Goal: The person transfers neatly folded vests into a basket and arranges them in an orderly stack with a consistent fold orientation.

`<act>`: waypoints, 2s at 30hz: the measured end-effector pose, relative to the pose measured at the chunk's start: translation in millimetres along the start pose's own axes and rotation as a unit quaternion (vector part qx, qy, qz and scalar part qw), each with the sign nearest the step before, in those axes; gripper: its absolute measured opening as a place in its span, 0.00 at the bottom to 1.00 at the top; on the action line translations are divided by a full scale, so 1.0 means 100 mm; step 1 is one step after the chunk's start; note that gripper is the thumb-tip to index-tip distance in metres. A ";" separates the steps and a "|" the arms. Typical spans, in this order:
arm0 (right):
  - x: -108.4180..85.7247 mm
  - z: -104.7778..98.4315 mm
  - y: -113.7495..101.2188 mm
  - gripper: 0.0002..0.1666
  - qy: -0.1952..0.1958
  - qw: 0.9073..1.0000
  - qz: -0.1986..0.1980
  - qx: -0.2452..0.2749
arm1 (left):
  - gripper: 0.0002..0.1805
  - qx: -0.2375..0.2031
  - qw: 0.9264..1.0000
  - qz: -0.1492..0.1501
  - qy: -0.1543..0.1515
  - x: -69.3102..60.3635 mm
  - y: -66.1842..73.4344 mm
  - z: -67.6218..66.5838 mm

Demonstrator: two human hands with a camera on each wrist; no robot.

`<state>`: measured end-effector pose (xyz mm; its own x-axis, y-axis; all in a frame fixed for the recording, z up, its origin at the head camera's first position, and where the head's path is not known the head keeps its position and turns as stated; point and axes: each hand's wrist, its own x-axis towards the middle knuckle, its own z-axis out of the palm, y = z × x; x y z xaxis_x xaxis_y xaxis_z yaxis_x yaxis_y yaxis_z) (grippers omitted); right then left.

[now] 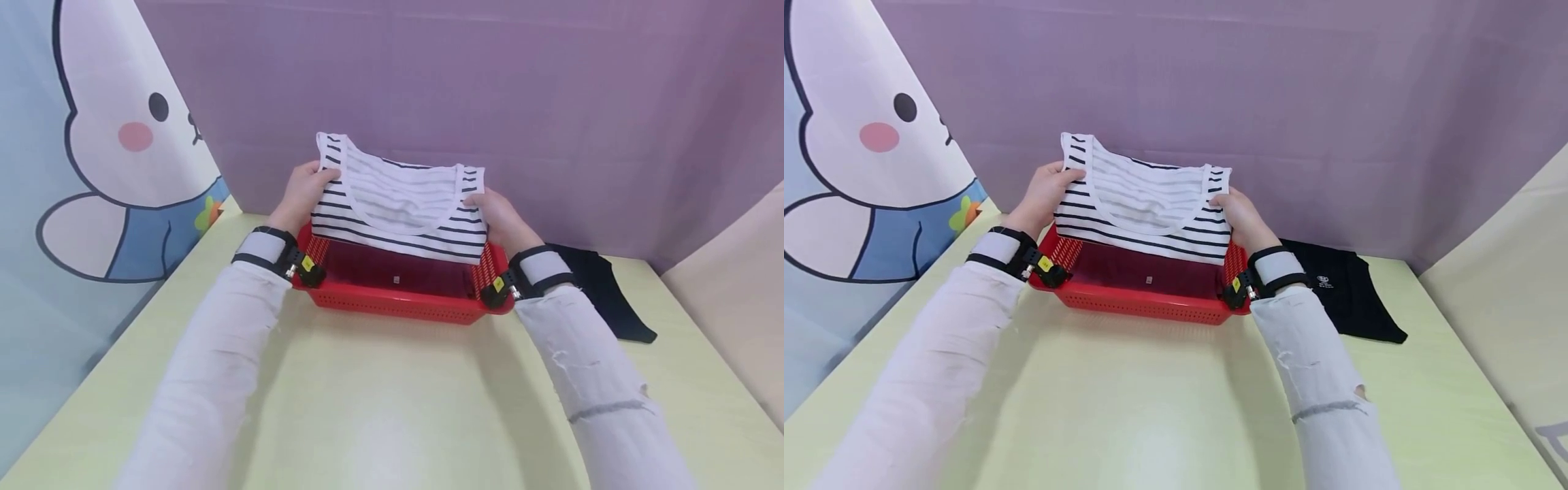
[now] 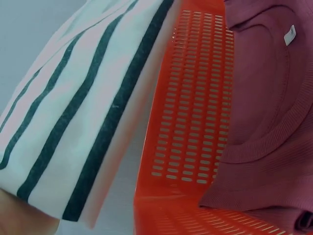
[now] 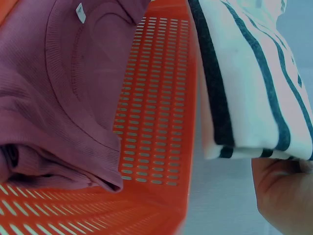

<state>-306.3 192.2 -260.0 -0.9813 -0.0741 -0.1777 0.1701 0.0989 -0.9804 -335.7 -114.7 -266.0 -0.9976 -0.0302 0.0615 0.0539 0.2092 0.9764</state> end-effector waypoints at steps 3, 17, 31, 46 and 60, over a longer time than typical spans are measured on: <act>0.02 0.00 0.04 0.32 -0.009 1.000 0.004 0.018 | 0.20 0.010 1.000 -0.004 -0.004 -0.02 -0.01 0.00; 0.03 0.03 0.12 0.32 -0.002 1.000 0.026 0.010 | 0.20 0.033 0.999 -0.019 -0.010 -0.07 -0.06 0.00; 0.02 0.00 0.13 0.33 -0.027 0.999 0.038 0.025 | 0.22 0.069 0.996 -0.021 -0.043 -0.04 -0.05 0.01; 0.01 -0.03 0.34 0.33 -0.030 0.997 0.071 0.009 | 0.19 0.145 0.985 0.002 -0.089 -0.11 -0.19 0.10; -0.03 0.03 0.35 0.33 -0.065 0.995 0.077 -0.018 | 0.21 0.193 0.973 -0.005 -0.127 -0.13 -0.23 0.06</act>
<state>-297.0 192.5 -294.5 -0.9234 -0.1831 -0.3374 0.3122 0.1534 -0.9375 -324.0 -113.6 -290.5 -0.9790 0.1978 -0.0487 0.0728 0.5630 0.8232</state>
